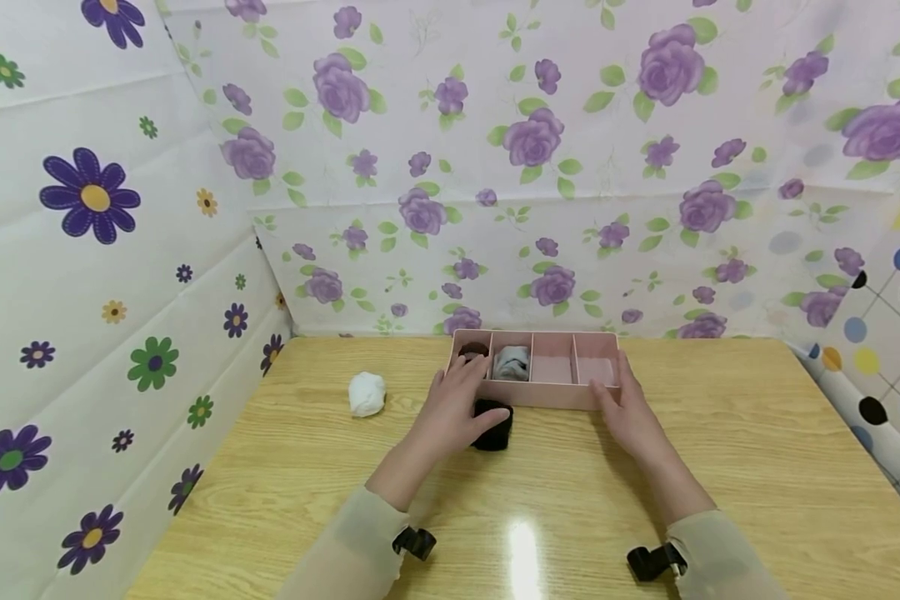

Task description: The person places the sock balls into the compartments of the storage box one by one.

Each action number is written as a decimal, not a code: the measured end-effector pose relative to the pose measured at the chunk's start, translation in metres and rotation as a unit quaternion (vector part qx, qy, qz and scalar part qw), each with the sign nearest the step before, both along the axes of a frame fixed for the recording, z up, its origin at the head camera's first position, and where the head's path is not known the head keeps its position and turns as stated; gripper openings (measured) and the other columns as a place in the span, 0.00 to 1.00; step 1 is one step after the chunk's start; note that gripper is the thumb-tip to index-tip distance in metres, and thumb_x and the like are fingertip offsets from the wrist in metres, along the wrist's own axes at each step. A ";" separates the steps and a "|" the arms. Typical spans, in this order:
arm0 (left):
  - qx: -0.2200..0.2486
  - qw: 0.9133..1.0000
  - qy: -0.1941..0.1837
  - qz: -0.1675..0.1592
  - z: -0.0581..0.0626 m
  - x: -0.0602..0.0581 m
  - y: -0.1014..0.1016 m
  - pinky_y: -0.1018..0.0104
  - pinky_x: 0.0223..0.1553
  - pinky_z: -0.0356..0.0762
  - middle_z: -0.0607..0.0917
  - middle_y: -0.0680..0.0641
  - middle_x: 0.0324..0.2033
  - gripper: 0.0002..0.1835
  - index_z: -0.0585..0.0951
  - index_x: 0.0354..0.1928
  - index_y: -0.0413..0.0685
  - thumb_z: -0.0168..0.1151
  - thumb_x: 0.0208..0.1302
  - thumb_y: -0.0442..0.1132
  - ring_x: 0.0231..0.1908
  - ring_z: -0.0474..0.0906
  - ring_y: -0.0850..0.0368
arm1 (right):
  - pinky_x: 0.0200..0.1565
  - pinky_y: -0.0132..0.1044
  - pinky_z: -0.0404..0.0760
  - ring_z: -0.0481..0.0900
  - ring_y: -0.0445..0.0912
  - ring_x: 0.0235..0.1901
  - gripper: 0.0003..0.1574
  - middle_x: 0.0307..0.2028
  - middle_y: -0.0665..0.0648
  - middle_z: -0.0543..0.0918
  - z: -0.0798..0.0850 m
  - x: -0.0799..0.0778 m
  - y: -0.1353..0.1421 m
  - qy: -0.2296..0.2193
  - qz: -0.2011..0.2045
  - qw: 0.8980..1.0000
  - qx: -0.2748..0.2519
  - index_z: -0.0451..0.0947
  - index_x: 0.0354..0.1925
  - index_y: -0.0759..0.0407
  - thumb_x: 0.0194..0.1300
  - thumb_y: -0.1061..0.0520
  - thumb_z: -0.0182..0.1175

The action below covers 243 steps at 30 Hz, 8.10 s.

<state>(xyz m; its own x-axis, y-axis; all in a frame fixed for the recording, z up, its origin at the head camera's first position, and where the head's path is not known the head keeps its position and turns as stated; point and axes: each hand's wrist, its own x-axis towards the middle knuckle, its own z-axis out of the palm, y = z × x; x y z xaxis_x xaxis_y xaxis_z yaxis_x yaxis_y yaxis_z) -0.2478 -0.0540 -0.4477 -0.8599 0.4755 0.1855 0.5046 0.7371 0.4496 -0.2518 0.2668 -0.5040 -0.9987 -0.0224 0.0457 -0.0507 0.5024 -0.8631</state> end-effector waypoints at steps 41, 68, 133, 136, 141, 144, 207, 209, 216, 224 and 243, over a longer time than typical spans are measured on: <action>-0.052 0.998 -0.010 -0.044 -0.024 0.035 -0.014 0.31 0.81 0.54 0.69 0.41 0.82 0.45 0.64 0.86 0.44 0.71 0.78 0.55 0.83 0.60 0.38 | 0.81 0.70 0.41 0.36 0.74 0.84 0.58 0.85 0.78 0.34 0.004 0.002 -0.001 -0.001 0.000 1.000 -0.007 0.19 0.88 0.58 0.91 0.43 0.49; -0.079 0.996 0.002 -0.035 -0.031 0.025 -0.016 0.43 0.76 0.70 0.74 0.36 0.76 0.47 0.70 0.82 0.39 0.82 0.69 0.48 0.74 0.73 0.37 | 0.81 0.70 0.41 0.37 0.73 0.85 0.57 0.86 0.76 0.35 0.003 0.002 -0.002 -0.007 -0.003 1.000 -0.014 0.20 0.89 0.55 0.91 0.44 0.49; -0.016 0.996 0.083 -0.018 -0.002 0.030 0.002 0.35 0.79 0.61 0.85 0.49 0.68 0.33 0.82 0.72 0.49 0.81 0.69 0.49 0.71 0.78 0.44 | 0.82 0.69 0.41 0.37 0.73 0.85 0.57 0.86 0.77 0.35 0.001 0.000 0.002 -0.015 -0.007 1.000 -0.012 0.20 0.89 0.54 0.91 0.44 0.50; -0.007 0.996 0.090 -0.016 0.006 0.029 0.004 0.37 0.78 0.63 0.86 0.47 0.66 0.34 0.81 0.73 0.49 0.81 0.69 0.49 0.69 0.79 0.45 | 0.82 0.69 0.41 0.37 0.72 0.85 0.57 0.86 0.77 0.35 0.002 0.001 0.001 -0.016 -0.007 1.000 -0.016 0.20 0.89 0.55 0.91 0.45 0.50; 0.007 0.997 0.081 -0.005 0.016 0.026 0.006 0.35 0.79 0.61 0.88 0.45 0.62 0.36 0.80 0.75 0.49 0.81 0.69 0.49 0.65 0.82 0.46 | 0.82 0.69 0.41 0.37 0.73 0.85 0.57 0.86 0.78 0.35 0.002 0.000 0.001 -0.009 0.000 1.000 -0.017 0.20 0.89 0.56 0.91 0.45 0.50; 0.016 0.996 0.083 -0.002 0.021 0.023 0.009 0.35 0.80 0.59 0.87 0.45 0.64 0.36 0.80 0.76 0.48 0.81 0.70 0.49 0.66 0.81 0.46 | 0.82 0.69 0.41 0.37 0.73 0.85 0.57 0.86 0.78 0.35 0.002 0.000 0.001 -0.003 0.001 1.000 -0.014 0.20 0.89 0.56 0.91 0.45 0.50; -0.028 0.996 0.059 0.055 -0.003 -0.067 0.093 0.44 0.73 0.73 0.86 0.47 0.65 0.35 0.77 0.79 0.55 0.75 0.75 0.53 0.65 0.81 0.46 | 0.81 0.71 0.44 0.40 0.74 0.84 0.57 0.85 0.79 0.38 -0.002 0.000 0.001 -0.007 -0.006 1.000 0.002 0.22 0.89 0.57 0.91 0.40 0.48; -0.032 0.996 0.063 0.053 -0.006 -0.068 0.095 0.41 0.75 0.70 0.86 0.48 0.66 0.35 0.77 0.78 0.55 0.75 0.75 0.53 0.66 0.81 0.46 | 0.81 0.71 0.44 0.40 0.75 0.84 0.57 0.85 0.79 0.38 -0.002 0.001 0.001 -0.004 -0.008 1.000 0.000 0.22 0.89 0.57 0.90 0.39 0.48; -0.033 0.996 0.060 0.055 -0.015 -0.072 0.100 0.34 0.82 0.53 0.83 0.51 0.71 0.35 0.76 0.80 0.60 0.75 0.75 0.54 0.73 0.76 0.49 | 0.81 0.69 0.42 0.40 0.75 0.84 0.59 0.85 0.79 0.39 -0.005 0.000 0.002 0.015 -0.008 1.000 -0.012 0.24 0.90 0.56 0.88 0.34 0.48; -0.012 0.996 0.045 0.075 -0.013 -0.072 0.103 0.33 0.83 0.48 0.84 0.54 0.70 0.35 0.77 0.79 0.63 0.75 0.74 0.55 0.72 0.77 0.52 | 0.81 0.70 0.42 0.41 0.74 0.84 0.58 0.86 0.78 0.40 0.000 0.001 0.003 0.004 -0.013 1.000 0.001 0.24 0.90 0.57 0.90 0.38 0.49; -0.025 0.993 0.030 0.110 -0.014 -0.074 0.109 0.28 0.82 0.41 0.89 0.57 0.60 0.33 0.79 0.77 0.68 0.75 0.74 0.58 0.67 0.80 0.55 | 0.81 0.71 0.45 0.40 0.74 0.84 0.57 0.86 0.77 0.37 0.001 0.002 0.002 0.007 -0.004 1.000 0.006 0.21 0.89 0.58 0.91 0.43 0.49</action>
